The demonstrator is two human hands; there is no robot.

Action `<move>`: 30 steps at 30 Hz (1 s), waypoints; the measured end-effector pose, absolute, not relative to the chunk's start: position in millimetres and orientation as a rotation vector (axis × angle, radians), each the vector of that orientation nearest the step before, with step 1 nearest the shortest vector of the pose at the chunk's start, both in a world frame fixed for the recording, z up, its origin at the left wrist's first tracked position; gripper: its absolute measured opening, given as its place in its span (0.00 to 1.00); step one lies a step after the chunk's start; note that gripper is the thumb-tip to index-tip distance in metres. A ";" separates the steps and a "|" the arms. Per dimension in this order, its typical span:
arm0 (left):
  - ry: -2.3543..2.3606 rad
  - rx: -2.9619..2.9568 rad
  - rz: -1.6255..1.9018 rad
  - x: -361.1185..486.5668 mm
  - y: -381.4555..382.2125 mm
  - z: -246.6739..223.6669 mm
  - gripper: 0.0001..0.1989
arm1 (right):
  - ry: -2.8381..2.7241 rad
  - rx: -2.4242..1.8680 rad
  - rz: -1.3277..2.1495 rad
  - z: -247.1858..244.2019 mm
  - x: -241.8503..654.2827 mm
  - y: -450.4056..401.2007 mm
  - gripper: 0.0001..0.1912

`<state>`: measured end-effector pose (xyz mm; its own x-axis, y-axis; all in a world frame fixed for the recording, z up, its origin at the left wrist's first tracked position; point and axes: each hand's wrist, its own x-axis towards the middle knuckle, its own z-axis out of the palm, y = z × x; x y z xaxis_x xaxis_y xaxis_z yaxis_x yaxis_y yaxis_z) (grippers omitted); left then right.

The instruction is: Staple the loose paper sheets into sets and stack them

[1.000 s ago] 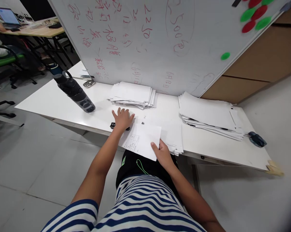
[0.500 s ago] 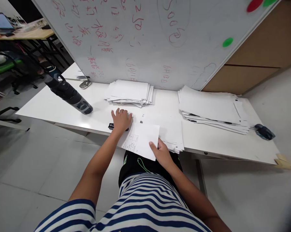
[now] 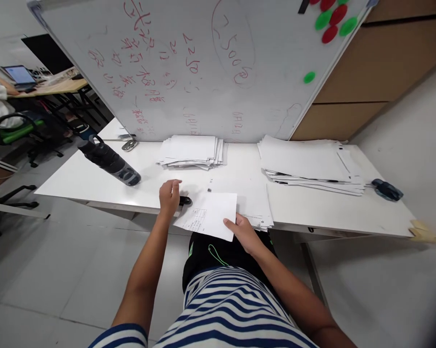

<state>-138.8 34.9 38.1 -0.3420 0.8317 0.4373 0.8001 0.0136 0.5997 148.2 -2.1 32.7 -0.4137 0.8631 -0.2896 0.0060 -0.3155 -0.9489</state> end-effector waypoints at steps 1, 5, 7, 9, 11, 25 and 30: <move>2.264 1.816 1.137 -141.6 30.6 32.7 0.24 | -1.277 -1.147 1.808 34.3 148.1 1.5 0.24; 2.488 1.861 0.762 -147.7 26.5 12.3 0.27 | -1.356 -1.157 1.761 42.7 154.0 15.1 0.24; 2.567 1.845 0.741 -147.3 29.1 6.2 0.26 | -1.399 -1.157 1.737 48.8 164.3 18.4 0.23; 2.624 1.836 0.744 -146.0 31.8 2.7 0.26 | -1.403 -1.175 1.721 56.1 180.1 18.7 0.24; 2.657 1.845 0.744 -145.1 33.3 0.7 0.26 | -1.374 -1.215 1.711 62.8 199.3 17.7 0.24; 2.682 1.827 0.754 -142.6 34.1 1.5 0.24 | -1.192 -1.341 1.491 41.2 231.7 23.4 0.25; 2.687 1.832 0.749 -142.3 33.9 1.4 0.24 | -1.226 -1.354 1.489 39.5 228.0 23.2 0.27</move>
<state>-142.3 33.9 1.4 -0.3841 0.8321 0.4001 0.9191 0.3033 0.2516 228.0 23.2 39.5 -0.1437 0.9570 -0.2521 0.0634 -0.2453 -0.9674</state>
